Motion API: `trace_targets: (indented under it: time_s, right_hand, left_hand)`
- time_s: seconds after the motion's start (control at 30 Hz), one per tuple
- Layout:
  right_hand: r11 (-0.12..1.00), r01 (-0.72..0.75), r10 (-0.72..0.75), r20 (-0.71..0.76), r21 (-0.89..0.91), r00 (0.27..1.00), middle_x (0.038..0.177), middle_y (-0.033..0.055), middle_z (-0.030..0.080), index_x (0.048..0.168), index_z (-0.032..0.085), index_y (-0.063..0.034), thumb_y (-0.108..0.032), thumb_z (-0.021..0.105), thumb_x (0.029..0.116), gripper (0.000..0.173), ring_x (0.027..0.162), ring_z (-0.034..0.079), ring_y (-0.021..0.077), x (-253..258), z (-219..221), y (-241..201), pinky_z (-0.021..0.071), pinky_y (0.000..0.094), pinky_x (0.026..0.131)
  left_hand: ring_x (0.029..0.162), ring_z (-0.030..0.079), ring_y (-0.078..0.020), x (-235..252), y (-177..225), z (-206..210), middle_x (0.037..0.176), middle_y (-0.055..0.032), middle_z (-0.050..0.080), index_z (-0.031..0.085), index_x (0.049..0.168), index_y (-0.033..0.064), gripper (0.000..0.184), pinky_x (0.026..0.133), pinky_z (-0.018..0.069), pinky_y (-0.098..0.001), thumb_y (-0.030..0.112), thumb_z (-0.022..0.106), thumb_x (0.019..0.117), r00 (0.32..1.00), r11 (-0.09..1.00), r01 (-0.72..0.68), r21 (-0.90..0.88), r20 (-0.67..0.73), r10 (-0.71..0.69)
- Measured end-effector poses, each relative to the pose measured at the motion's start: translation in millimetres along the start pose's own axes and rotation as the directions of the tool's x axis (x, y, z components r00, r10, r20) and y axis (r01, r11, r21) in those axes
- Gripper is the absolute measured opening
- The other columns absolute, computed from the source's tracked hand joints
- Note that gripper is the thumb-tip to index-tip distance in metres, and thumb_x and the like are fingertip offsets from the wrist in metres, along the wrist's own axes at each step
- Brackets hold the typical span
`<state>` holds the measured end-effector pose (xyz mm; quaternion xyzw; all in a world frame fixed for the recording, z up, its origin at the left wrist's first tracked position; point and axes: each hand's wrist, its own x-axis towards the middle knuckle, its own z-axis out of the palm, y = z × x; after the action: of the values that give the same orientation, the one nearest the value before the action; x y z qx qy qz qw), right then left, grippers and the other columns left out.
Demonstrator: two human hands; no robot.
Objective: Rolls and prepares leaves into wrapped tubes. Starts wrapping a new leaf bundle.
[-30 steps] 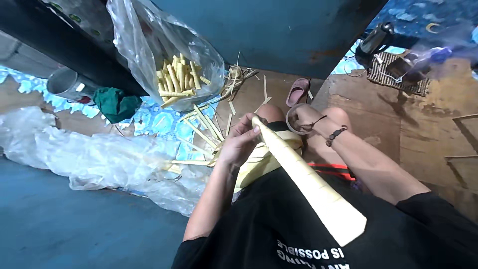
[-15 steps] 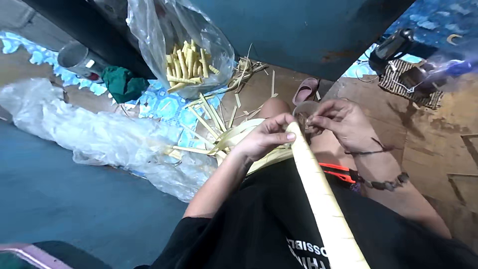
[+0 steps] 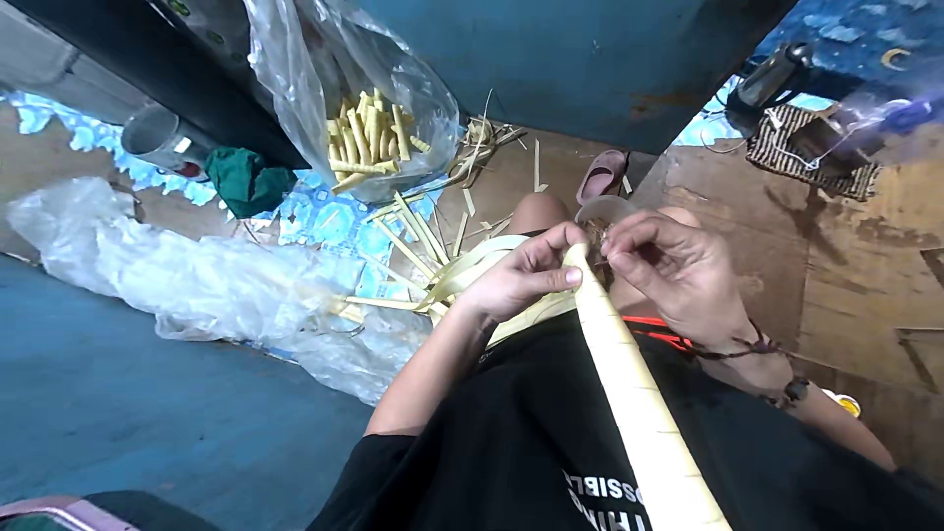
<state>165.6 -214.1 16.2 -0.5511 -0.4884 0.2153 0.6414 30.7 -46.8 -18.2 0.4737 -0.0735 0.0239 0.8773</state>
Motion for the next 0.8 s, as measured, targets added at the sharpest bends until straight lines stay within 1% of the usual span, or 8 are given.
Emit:
trace_targets:
  time_s: [0.33, 0.53, 0.63, 0.67, 0.7, 0.73, 0.77, 0.8]
  right_hand:
    - [0.987, 0.068, -0.071, -0.010, -0.145, 0.997, 0.098, -0.0012, 0.069, 0.090, 0.071, -0.0054, -0.005, 0.074, 0.0891, 0.003, 0.093, 0.067, 0.0048, 2, 8, -4, 0.0591, 0.0204, 0.082]
    - [0.997, -0.069, 0.067, 0.065, 0.023, 0.996, 0.095, -0.0029, 0.073, 0.088, 0.078, -0.0079, -0.005, 0.082, 0.0817, 0.008, 0.087, 0.069, 0.0052, 4, -7, 13, 0.0604, 0.0198, 0.077]
    - [0.937, -0.188, 0.232, 0.121, -0.293, 0.965, 0.100, 0.0016, 0.073, 0.093, 0.078, -0.0065, -0.006, 0.080, 0.0814, 0.012, 0.087, 0.070, 0.0079, -9, -30, 45, 0.0612, 0.0249, 0.077]
    - [0.849, -0.266, 0.369, 0.151, -0.457, 0.917, 0.098, 0.0058, 0.072, 0.095, 0.077, -0.0048, -0.010, 0.080, 0.0837, 0.013, 0.084, 0.068, 0.0134, -20, -37, 57, 0.0594, 0.0324, 0.076]
    - [0.742, -0.350, 0.541, 0.202, -0.572, 0.816, 0.098, 0.0122, 0.071, 0.101, 0.076, -0.0014, -0.014, 0.077, 0.0881, 0.018, 0.087, 0.068, 0.0212, -32, -44, 68, 0.0574, 0.0413, 0.080]
    - [0.633, -0.387, 0.697, 0.276, -0.671, 0.662, 0.107, 0.0170, 0.071, 0.110, 0.073, -0.0001, -0.022, 0.073, 0.0937, 0.027, 0.099, 0.068, 0.0268, -43, -49, 78, 0.0536, 0.0469, 0.093]
    - [0.553, -0.363, 0.785, 0.322, -0.750, 0.529, 0.113, 0.0195, 0.071, 0.113, 0.074, -0.0013, -0.026, 0.071, 0.0959, 0.031, 0.108, 0.067, 0.0332, -53, -52, 87, 0.0486, 0.0539, 0.101]
    - [0.535, -0.317, 0.803, 0.354, -0.783, 0.480, 0.113, 0.0212, 0.071, 0.109, 0.076, -0.0017, -0.025, 0.072, 0.0938, 0.028, 0.112, 0.065, 0.0388, -62, -54, 97, 0.0454, 0.0597, 0.102]
  left_hand:
    - [0.089, 0.064, -0.0026, 2, 8, 7, 0.097, 0.0037, 0.066, 0.053, 0.111, 0.0151, 0.017, 0.079, 0.0539, -0.0221, 0.004, 0.055, 0.0985, 0.999, 0.987, 0.024, 0.157, 0.016, -0.027]
    - [0.083, 0.065, -0.0029, -1, -1, 0, 0.095, 0.0023, 0.069, 0.063, 0.103, 0.0128, 0.014, 0.072, 0.0553, -0.0204, 0.003, 0.063, 0.0937, 0.993, 0.979, 0.053, 0.197, -0.115, -0.031]
    - [0.085, 0.066, -0.0060, -5, -5, -19, 0.103, 0.0007, 0.068, 0.067, 0.105, 0.0121, 0.011, 0.070, 0.0574, -0.0236, 0.009, 0.063, 0.0949, 0.952, 0.944, 0.106, 0.312, -0.307, -0.005]
    - [0.086, 0.066, -0.0067, -7, -3, -26, 0.103, 0.0017, 0.068, 0.065, 0.107, 0.0132, 0.011, 0.073, 0.0581, -0.0255, 0.010, 0.060, 0.0972, 0.927, 0.938, 0.135, 0.319, -0.374, -0.006]
    - [0.085, 0.066, -0.0070, -9, -2, -32, 0.101, 0.0028, 0.068, 0.063, 0.109, 0.0146, 0.011, 0.075, 0.0584, -0.0270, 0.010, 0.058, 0.0998, 0.899, 0.935, 0.156, 0.317, -0.437, -0.002]
    - [0.086, 0.067, -0.0086, -11, -1, -38, 0.101, 0.0029, 0.068, 0.062, 0.111, 0.0151, 0.011, 0.078, 0.0593, -0.0305, 0.011, 0.057, 0.1015, 0.866, 0.934, 0.175, 0.310, -0.501, 0.004]
    - [0.088, 0.067, -0.0107, -13, -1, -42, 0.103, 0.0022, 0.067, 0.061, 0.113, 0.0150, 0.012, 0.081, 0.0597, -0.0341, 0.012, 0.055, 0.1033, 0.829, 0.935, 0.191, 0.298, -0.559, 0.009]
    - [0.092, 0.069, -0.0129, -14, -1, -45, 0.105, 0.0006, 0.067, 0.059, 0.115, 0.0141, 0.012, 0.083, 0.0598, -0.0364, 0.013, 0.054, 0.1047, 0.794, 0.940, 0.195, 0.280, -0.608, 0.016]
